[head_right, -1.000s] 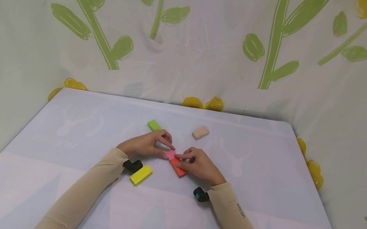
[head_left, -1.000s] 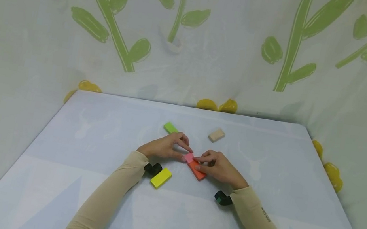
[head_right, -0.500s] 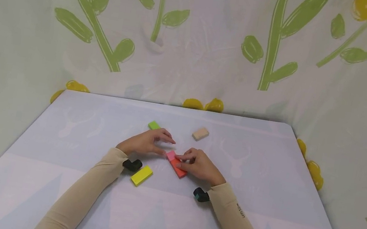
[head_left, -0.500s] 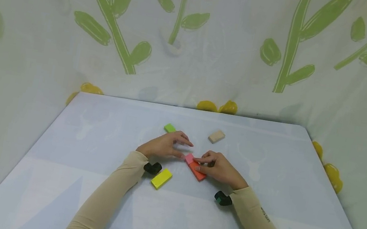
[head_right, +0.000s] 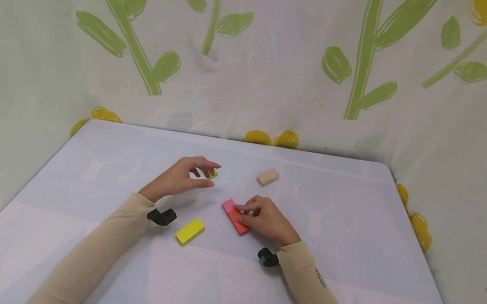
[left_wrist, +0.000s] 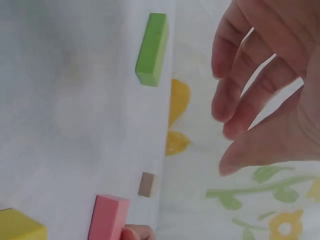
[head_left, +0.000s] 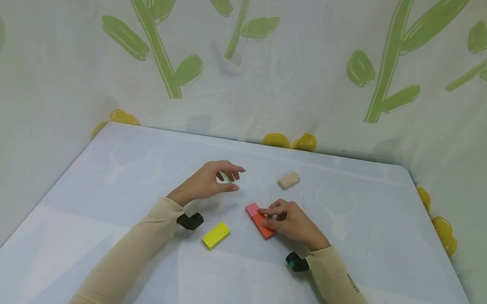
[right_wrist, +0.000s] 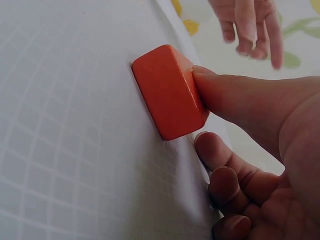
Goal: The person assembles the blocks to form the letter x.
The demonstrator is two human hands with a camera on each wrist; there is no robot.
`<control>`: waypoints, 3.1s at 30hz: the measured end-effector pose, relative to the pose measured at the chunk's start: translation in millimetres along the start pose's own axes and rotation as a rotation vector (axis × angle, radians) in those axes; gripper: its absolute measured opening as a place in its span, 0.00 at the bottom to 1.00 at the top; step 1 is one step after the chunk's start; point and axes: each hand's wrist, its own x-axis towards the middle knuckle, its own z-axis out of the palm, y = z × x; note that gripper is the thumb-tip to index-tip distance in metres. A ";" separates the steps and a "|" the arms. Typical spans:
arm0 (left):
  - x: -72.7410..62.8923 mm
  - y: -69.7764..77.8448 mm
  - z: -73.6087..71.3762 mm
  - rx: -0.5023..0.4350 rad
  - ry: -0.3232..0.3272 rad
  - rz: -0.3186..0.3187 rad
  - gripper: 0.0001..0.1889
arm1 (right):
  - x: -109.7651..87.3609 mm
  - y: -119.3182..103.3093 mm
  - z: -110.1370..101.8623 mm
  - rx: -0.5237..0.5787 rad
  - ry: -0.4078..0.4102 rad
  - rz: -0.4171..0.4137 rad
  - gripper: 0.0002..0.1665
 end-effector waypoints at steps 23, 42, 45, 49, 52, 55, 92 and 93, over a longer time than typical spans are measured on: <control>-69.6 15.5 -10.2 0.020 0.198 -0.103 0.24 | -2.7 -1.0 -0.9 0.039 0.001 -0.029 0.22; -104.8 22.5 6.0 0.090 0.040 -0.263 0.24 | -3.0 -4.3 -2.1 0.000 -0.009 -0.027 0.21; -107.7 21.9 8.1 0.091 0.029 -0.283 0.24 | -3.0 -4.4 -2.0 0.007 -0.011 -0.032 0.22; -110.4 21.5 11.3 0.096 0.024 -0.284 0.23 | -3.5 -5.3 -2.6 0.019 -0.009 -0.043 0.22; -111.4 21.4 14.1 0.111 0.015 -0.261 0.22 | -4.1 -5.7 -3.2 0.023 -0.008 -0.044 0.23; -112.1 21.4 17.5 0.131 -0.013 -0.231 0.21 | -4.4 -5.2 -3.4 0.023 -0.009 -0.039 0.23; -109.2 26.2 38.1 0.305 -0.078 -0.148 0.17 | -2.5 -3.7 -2.9 0.031 -0.010 -0.016 0.23; -109.3 27.2 38.3 0.309 -0.078 -0.151 0.17 | -2.4 -3.6 -2.7 0.031 -0.010 -0.017 0.23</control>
